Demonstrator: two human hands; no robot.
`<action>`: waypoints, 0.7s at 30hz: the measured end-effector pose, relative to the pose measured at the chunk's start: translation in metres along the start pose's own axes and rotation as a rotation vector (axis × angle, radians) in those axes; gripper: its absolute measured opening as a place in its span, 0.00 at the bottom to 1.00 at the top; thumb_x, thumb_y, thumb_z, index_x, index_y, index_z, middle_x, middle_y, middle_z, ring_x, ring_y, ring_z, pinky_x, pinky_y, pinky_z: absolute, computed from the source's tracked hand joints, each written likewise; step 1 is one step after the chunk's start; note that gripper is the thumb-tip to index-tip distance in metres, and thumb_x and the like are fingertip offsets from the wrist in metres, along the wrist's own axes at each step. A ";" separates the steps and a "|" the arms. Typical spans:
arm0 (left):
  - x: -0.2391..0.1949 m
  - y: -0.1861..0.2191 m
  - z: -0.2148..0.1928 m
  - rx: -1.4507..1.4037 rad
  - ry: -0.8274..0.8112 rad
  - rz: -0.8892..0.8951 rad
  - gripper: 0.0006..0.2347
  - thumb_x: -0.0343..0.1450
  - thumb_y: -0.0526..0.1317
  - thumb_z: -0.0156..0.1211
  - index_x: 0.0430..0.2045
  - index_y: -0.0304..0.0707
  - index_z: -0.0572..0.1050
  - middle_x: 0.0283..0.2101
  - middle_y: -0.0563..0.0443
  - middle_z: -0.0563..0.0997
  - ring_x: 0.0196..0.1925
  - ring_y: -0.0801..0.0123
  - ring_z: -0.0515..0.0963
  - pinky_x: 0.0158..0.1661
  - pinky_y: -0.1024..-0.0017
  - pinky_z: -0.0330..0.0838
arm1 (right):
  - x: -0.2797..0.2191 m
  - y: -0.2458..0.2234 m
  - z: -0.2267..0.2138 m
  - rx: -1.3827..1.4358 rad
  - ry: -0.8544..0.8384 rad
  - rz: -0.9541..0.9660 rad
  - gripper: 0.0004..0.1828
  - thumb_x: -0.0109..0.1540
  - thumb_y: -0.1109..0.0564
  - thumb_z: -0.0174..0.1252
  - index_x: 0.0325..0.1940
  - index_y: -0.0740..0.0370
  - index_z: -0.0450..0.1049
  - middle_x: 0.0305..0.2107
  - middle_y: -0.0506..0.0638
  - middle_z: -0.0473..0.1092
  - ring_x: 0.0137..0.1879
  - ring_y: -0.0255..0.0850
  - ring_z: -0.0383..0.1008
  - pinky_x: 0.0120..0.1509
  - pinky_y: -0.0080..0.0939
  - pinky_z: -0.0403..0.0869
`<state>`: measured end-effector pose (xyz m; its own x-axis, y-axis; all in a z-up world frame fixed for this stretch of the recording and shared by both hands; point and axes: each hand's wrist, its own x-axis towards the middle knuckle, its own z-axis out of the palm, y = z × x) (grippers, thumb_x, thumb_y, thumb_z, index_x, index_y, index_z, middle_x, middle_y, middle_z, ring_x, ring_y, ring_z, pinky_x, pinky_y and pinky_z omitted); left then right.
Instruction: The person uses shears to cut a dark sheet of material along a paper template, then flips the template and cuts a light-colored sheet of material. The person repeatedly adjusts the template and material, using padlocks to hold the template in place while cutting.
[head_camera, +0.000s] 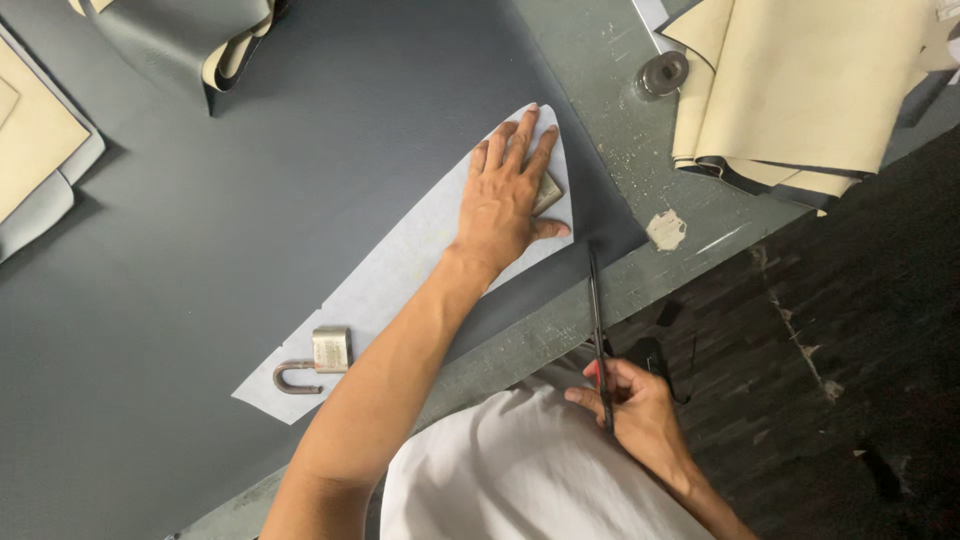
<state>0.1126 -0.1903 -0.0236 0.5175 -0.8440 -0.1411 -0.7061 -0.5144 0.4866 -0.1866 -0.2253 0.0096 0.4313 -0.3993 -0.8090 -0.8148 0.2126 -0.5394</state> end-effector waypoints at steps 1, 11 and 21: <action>0.001 -0.001 -0.001 0.005 0.000 0.000 0.52 0.47 0.57 0.80 0.67 0.35 0.61 0.73 0.39 0.55 0.72 0.49 0.57 0.69 0.53 0.53 | 0.004 -0.001 0.001 0.025 -0.004 -0.025 0.21 0.48 0.53 0.76 0.39 0.63 0.79 0.17 0.42 0.69 0.21 0.30 0.64 0.26 0.32 0.64; 0.000 0.001 -0.004 0.006 0.014 0.002 0.53 0.46 0.57 0.80 0.67 0.35 0.61 0.73 0.39 0.55 0.72 0.49 0.57 0.69 0.53 0.54 | 0.022 -0.012 0.001 0.056 0.000 -0.054 0.20 0.49 0.54 0.76 0.39 0.64 0.78 0.18 0.42 0.69 0.21 0.29 0.63 0.25 0.31 0.64; -0.001 0.002 -0.002 0.013 0.011 -0.002 0.53 0.46 0.57 0.80 0.68 0.35 0.61 0.74 0.39 0.55 0.72 0.49 0.58 0.69 0.53 0.54 | 0.031 -0.022 -0.002 0.044 -0.014 -0.081 0.21 0.50 0.53 0.76 0.42 0.63 0.78 0.19 0.42 0.69 0.23 0.28 0.64 0.27 0.30 0.64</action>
<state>0.1114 -0.1898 -0.0210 0.5241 -0.8413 -0.1327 -0.7112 -0.5180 0.4752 -0.1565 -0.2442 -0.0033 0.5006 -0.4047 -0.7653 -0.7595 0.2190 -0.6126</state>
